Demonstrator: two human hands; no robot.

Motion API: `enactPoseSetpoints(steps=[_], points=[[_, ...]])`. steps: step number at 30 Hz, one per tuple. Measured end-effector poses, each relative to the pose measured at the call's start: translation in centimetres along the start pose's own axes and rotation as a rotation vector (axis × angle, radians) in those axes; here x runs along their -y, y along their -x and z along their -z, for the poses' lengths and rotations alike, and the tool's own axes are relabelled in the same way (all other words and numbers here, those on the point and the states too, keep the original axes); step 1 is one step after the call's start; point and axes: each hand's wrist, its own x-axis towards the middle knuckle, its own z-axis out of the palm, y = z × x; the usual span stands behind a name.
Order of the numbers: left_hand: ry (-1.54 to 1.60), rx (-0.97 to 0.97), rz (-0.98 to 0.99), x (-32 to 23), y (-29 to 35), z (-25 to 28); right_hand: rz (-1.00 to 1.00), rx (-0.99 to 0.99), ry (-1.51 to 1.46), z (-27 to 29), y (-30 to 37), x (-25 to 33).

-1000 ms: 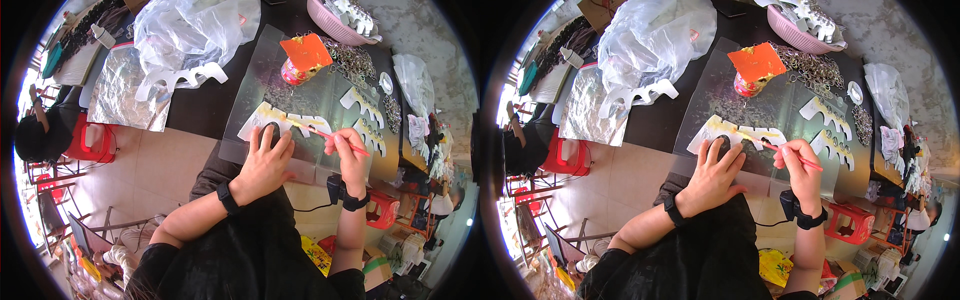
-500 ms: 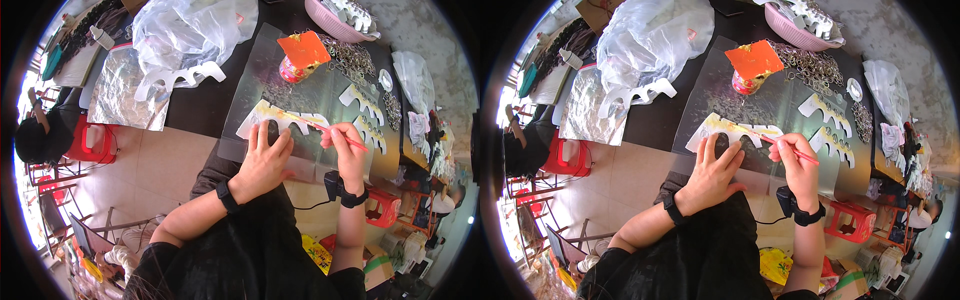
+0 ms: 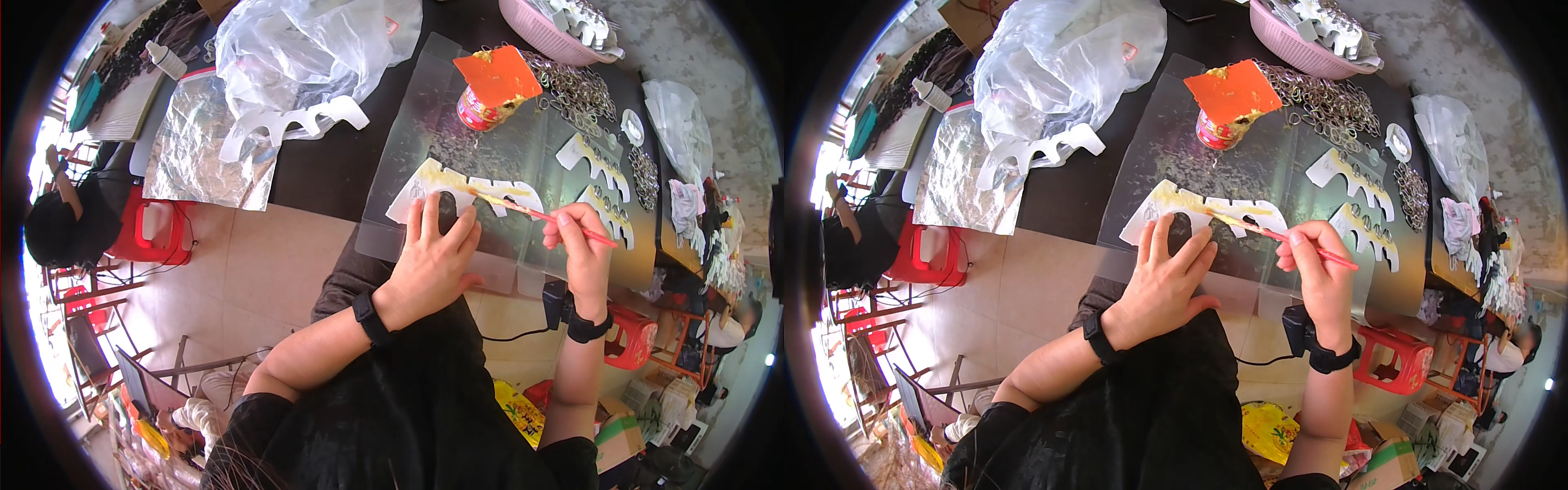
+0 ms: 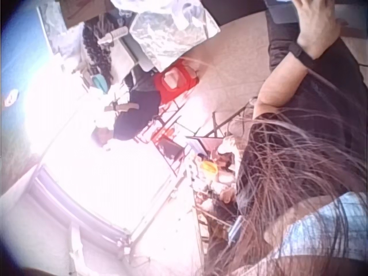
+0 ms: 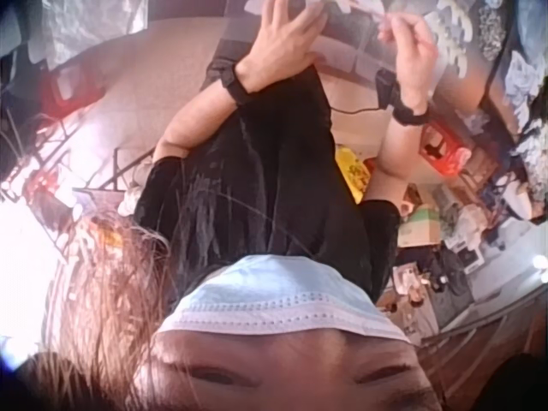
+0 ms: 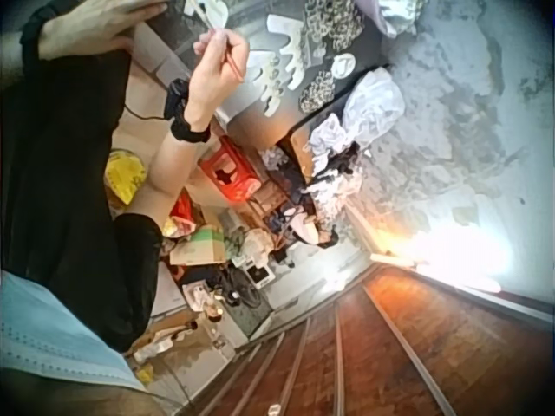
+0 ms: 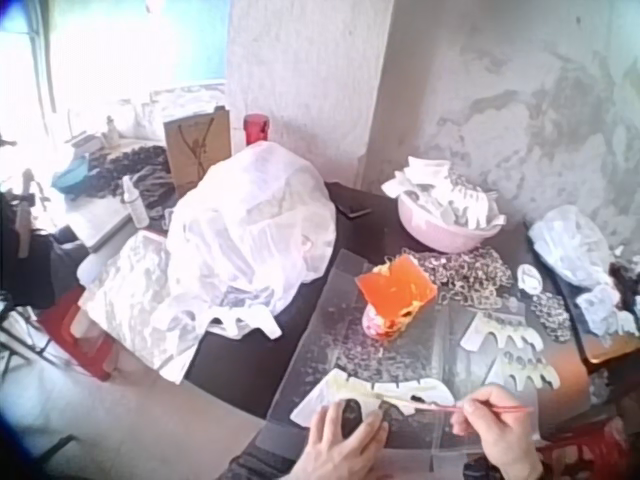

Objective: Applying glue to shoe components and attaching metal rings.

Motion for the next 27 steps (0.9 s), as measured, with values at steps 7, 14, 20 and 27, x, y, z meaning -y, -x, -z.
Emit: enactPoseSetpoints(steps=[7, 14, 20, 27], points=[[-0.006, 0.006, 0.004, 0.0, -0.1, 0.0, 0.035, -0.031, 0.048, -0.8, 0.7, 0.3], [-0.016, 0.007, -0.001, 0.0, 0.1, 0.1, 0.039, 0.005, 0.009, -0.7, 0.8, 0.3], [-0.008, 0.012, -0.006, 0.1, -0.1, 0.0, -0.004, 0.034, -0.011, -1.0, 0.5, 0.5], [-0.021, 0.019, 0.001, 0.0, 0.1, -0.1, -0.013, -0.022, 0.053, -0.3, 0.5, 0.6]])
